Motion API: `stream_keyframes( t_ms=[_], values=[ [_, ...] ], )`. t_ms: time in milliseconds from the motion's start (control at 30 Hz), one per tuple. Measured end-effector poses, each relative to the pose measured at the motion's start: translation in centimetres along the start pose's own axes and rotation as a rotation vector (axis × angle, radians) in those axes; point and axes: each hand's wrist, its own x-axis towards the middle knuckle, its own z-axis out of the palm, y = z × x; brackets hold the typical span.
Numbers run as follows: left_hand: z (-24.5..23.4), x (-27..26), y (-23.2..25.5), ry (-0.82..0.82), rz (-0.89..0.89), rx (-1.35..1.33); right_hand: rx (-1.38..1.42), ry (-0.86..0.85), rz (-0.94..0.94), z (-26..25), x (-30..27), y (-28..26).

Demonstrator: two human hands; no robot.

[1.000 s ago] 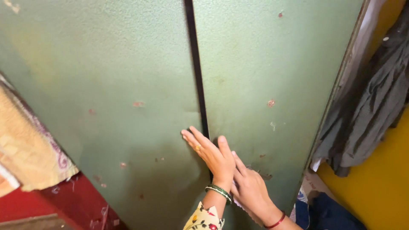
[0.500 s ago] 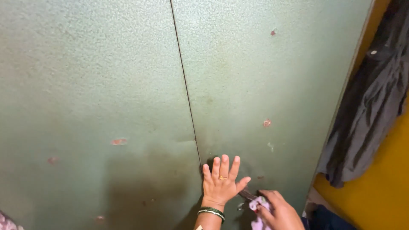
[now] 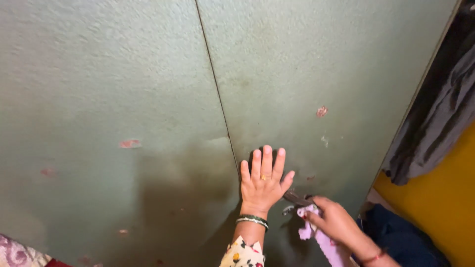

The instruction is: The person wipes the exterior of a metal cupboard door with a pink cloth, focusing on the handle and edges. The person then closes the door and wipes the front surface of the cupboard.

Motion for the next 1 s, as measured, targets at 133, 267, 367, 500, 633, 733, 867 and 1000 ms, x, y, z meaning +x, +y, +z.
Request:
stream_keyframes(
  t_ms=[133, 267, 367, 500, 633, 733, 867, 1000],
  values=[
    [0.0, 0.2, 0.0, 0.011, 0.001, 0.004, 0.081, -0.154, -0.051, -1.2, 1.6, 0.5],
    [0.1, 0.3, -0.1, -0.019, -0.021, -0.006, -0.042, -0.314, -0.071, -2.9, 2.9, -0.3],
    [-0.1, 0.5, 0.0, -0.056, -0.048, -0.019, -0.352, -0.376, -0.184, -6.3, 4.0, -1.1],
    [-0.8, 0.4, 0.1, -0.071, -0.069, 0.033, -0.545, -0.511, -0.266, -8.7, 5.1, -2.6],
    [-0.9, 1.3, 0.1, -0.019, -0.064, 0.094, -0.517, -0.578, -0.351, -10.1, 6.2, -3.9],
    [-0.6, 1.3, 0.2, 0.005, -0.067, 0.12, -0.538, -0.636, -0.38, -10.7, 6.9, -4.0],
    [-0.5, 1.4, 0.3, 0.019, -0.065, 0.143, -0.536, -0.684, -0.391, -11.7, 7.6, -4.2],
    [-0.2, 1.3, 0.3, 0.036, -0.07, 0.143, -0.498, -0.696, -0.447, -12.4, 7.8, -4.3]
  ],
)
